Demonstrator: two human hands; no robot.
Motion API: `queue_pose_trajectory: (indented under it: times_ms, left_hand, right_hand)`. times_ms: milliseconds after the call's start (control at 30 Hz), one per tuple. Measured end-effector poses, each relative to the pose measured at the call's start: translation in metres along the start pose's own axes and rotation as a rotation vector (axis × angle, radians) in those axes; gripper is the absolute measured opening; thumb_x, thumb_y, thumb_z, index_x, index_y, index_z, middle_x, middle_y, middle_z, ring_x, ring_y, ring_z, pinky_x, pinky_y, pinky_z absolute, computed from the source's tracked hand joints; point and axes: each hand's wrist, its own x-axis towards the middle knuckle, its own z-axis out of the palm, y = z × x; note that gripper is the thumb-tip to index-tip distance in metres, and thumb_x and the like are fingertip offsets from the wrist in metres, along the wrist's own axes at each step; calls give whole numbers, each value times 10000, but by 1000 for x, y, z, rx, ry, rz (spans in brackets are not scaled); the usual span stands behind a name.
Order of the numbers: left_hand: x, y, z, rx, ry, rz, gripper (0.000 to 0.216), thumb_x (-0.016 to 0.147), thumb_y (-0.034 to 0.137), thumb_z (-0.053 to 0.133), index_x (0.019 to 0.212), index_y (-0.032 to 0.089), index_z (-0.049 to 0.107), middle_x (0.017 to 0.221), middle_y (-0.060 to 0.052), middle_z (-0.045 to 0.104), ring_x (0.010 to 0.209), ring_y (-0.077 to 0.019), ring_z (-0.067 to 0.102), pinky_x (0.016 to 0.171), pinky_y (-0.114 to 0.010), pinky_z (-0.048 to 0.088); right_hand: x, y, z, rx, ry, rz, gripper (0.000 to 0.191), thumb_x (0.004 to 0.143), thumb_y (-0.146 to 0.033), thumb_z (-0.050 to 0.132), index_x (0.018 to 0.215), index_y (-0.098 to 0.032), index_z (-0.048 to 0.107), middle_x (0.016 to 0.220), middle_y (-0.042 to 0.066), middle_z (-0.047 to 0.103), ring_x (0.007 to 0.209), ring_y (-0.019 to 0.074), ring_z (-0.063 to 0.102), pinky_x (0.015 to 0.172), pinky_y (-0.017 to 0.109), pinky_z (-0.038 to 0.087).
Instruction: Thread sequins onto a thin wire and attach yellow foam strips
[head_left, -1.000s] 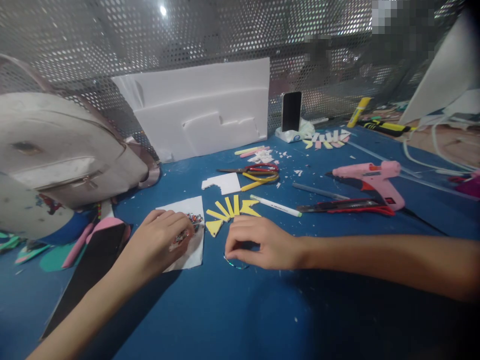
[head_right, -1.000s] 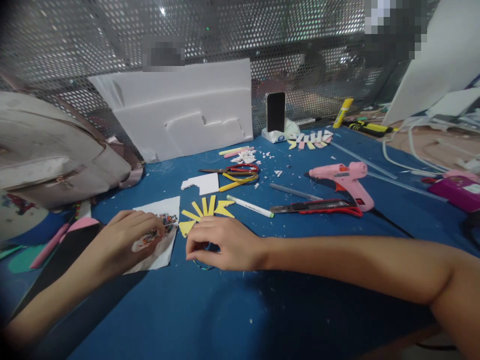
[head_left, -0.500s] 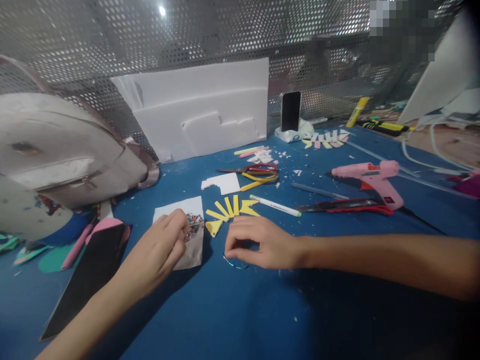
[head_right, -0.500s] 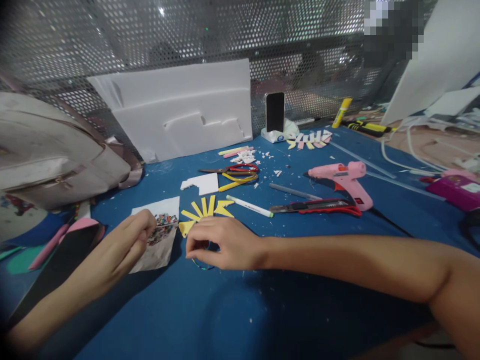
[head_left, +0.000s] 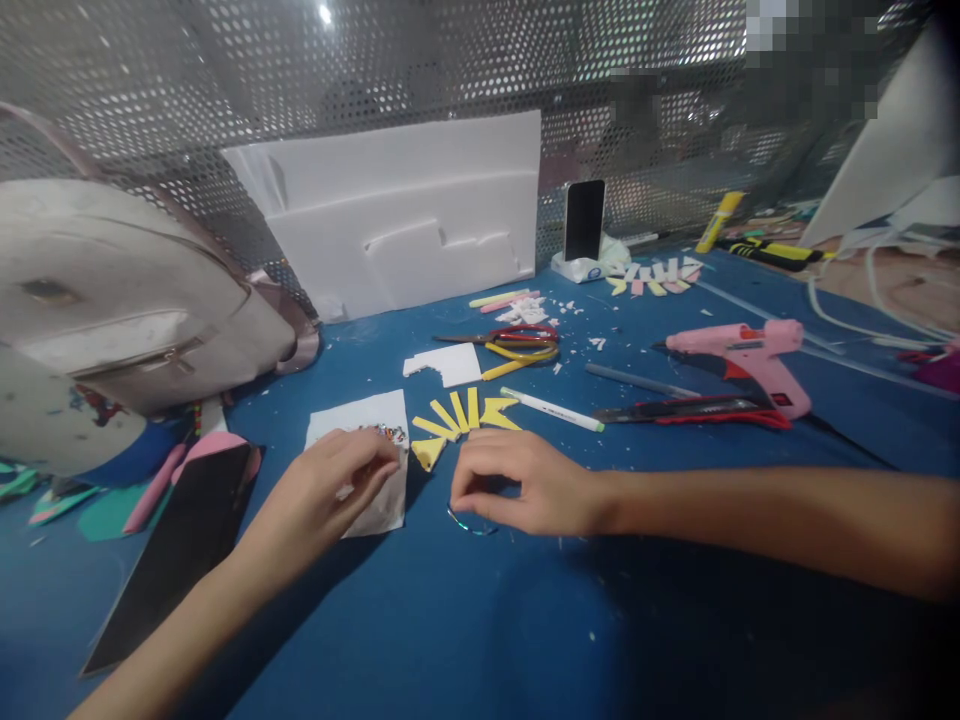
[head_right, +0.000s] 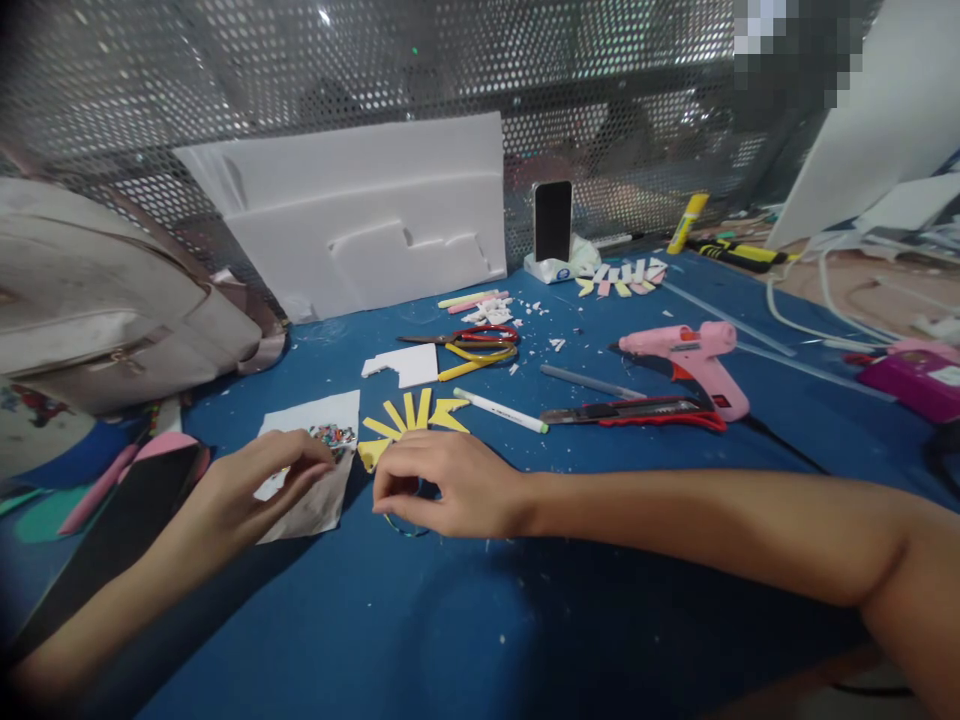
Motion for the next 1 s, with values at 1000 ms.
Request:
queue_pose_trajectory:
  times_ms: [1000]
  left_hand:
    - [-7,44,25,-433,-292,189,64,896,167,612,858,211,639,825,-1,676,806,-152,611,792,-281,443]
  right_hand:
    - [-1,-1,0,46,97,17,64,884,-140,578,824,-158,567,766,-12,574,697,94,487,652,211,389]
